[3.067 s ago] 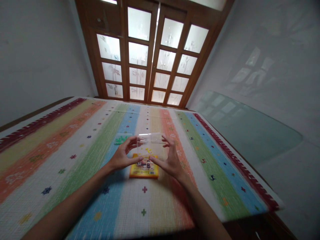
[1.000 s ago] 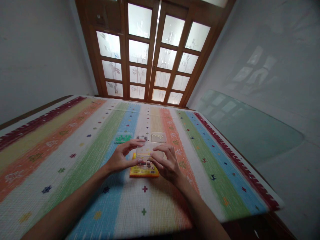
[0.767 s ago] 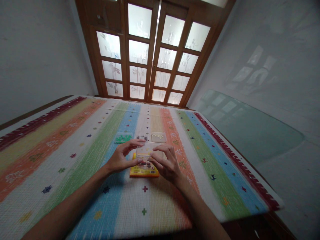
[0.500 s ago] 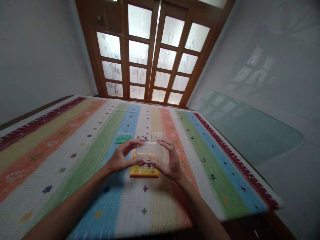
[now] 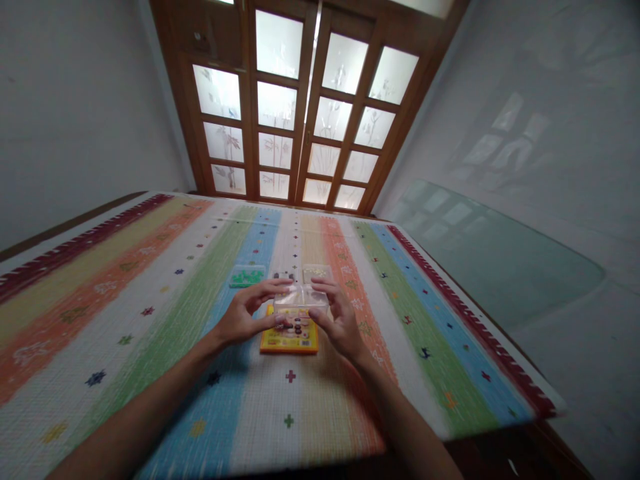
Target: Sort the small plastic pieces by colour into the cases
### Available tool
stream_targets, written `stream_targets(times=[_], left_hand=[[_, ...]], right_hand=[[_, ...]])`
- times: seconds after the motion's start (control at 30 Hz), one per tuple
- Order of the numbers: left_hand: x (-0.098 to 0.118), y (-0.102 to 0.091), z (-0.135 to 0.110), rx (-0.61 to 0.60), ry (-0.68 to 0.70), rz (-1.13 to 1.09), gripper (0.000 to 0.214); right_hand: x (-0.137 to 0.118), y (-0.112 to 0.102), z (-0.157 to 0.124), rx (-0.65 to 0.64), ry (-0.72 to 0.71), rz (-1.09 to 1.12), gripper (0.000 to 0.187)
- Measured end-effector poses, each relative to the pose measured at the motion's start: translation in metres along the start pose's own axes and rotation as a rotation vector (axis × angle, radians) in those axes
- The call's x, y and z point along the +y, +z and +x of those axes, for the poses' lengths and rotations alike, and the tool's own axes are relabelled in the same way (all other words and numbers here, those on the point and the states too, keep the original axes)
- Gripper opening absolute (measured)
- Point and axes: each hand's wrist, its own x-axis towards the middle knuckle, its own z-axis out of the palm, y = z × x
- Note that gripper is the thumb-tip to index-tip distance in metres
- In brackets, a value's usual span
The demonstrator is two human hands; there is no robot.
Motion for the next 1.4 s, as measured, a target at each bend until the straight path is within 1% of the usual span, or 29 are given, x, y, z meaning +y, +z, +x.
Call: stream_targets(times=[0.1, 0.2, 0.3, 0.43, 0.6, 0.8, 1.03, 1.23, 1.4], left_hand=[[0.0, 0.001, -0.001, 0.007, 0.036, 0.019, 0.04], [-0.002, 0.002, -0.003, 0.039, 0.066, 0.034, 0.059], [-0.004, 0.002, -0.005, 0.059, 0.092, 0.071, 0.074], [-0.003, 0.001, -0.005, 0.057, 0.107, 0.091, 0.082], [-0.004, 0.0, -0.005, 0.038, 0.1, 0.085, 0.085], [-0.012, -0.002, -0.008, 0.027, 0.056, 0.092, 0.09], [-0.017, -0.002, -0.01, -0.003, 0.029, 0.135, 0.09], [-0.017, -0.002, -0.012, -0.036, 0.041, 0.142, 0.087], [-0.021, -0.002, -0.014, -0.057, 0.062, 0.181, 0.083]], right_hand=[[0.004, 0.0, 0.0, -0.021, 0.039, 0.076, 0.048], [0.007, -0.002, 0.001, -0.063, 0.045, 0.127, 0.056], [0.008, -0.004, 0.0, -0.085, 0.012, 0.105, 0.061], [0.011, -0.009, -0.001, -0.117, -0.011, 0.031, 0.065], [0.013, -0.015, -0.001, -0.16, 0.005, -0.026, 0.064], [0.016, -0.019, 0.001, -0.218, 0.035, -0.089, 0.063], [0.02, -0.019, -0.001, -0.189, 0.068, -0.054, 0.066], [0.021, -0.022, -0.002, -0.175, 0.077, -0.109, 0.059], [0.022, -0.025, -0.004, -0.196, 0.111, -0.137, 0.056]])
